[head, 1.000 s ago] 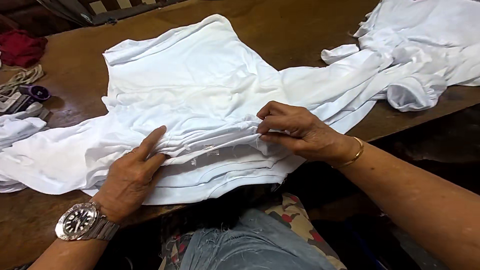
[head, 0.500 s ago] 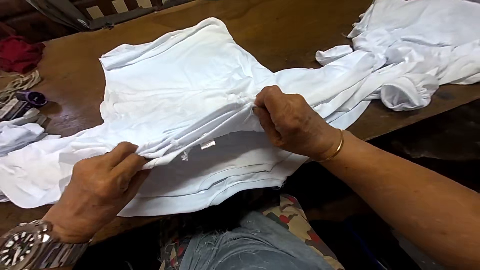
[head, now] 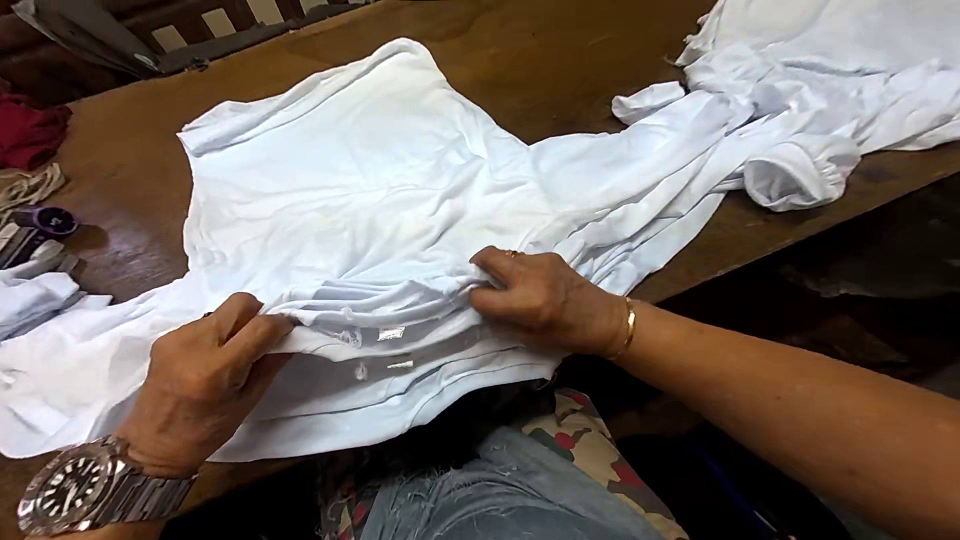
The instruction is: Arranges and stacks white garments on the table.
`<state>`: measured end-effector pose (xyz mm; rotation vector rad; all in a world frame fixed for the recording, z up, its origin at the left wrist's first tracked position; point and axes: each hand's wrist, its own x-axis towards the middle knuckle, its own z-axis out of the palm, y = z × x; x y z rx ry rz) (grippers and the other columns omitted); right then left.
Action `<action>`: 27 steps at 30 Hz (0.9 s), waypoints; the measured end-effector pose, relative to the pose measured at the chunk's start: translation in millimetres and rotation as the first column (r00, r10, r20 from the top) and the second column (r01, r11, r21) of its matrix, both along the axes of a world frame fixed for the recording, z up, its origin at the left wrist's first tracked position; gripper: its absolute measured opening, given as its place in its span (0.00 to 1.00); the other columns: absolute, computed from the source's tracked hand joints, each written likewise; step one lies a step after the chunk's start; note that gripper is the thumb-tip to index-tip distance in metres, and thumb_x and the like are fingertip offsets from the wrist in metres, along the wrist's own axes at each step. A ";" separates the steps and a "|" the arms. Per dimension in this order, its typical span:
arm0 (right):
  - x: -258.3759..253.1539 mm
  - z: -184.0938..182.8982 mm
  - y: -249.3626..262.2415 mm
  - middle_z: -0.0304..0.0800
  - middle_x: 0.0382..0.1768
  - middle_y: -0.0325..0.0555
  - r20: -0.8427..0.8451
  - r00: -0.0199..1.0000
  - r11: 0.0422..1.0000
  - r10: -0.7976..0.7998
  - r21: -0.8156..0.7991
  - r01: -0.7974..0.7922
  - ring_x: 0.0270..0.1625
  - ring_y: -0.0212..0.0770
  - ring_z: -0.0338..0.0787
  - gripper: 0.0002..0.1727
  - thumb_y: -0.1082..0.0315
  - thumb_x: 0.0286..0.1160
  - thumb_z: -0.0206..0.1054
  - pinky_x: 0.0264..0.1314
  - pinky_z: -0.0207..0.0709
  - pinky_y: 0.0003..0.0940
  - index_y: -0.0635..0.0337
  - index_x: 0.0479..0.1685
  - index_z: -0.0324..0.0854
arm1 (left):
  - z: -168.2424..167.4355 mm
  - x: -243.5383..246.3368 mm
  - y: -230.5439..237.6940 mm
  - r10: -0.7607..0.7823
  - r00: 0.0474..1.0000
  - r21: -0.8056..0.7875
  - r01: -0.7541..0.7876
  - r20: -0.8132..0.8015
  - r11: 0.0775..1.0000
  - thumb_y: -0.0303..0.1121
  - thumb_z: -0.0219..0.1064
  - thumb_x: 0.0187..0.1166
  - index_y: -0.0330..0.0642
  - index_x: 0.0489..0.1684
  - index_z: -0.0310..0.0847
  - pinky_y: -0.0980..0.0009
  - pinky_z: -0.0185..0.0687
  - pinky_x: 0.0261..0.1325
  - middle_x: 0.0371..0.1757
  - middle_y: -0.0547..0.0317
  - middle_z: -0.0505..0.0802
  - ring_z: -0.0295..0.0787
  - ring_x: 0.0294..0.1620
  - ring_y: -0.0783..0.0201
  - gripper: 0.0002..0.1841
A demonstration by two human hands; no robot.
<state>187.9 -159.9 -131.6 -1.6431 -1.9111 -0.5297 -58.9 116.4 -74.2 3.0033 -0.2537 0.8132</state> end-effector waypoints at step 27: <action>91.0 115.7 41.3 0.88 0.37 0.64 -0.108 0.860 0.816 -0.499 -0.391 0.425 0.47 0.67 0.88 0.08 0.69 0.75 0.64 0.45 0.72 0.71 0.64 0.40 0.86 | 67.1 22.4 36.9 0.253 0.951 0.161 -0.225 -0.180 0.961 0.28 0.61 0.82 0.26 0.41 0.80 0.28 0.76 0.36 0.41 0.27 0.87 0.87 0.38 0.26 0.10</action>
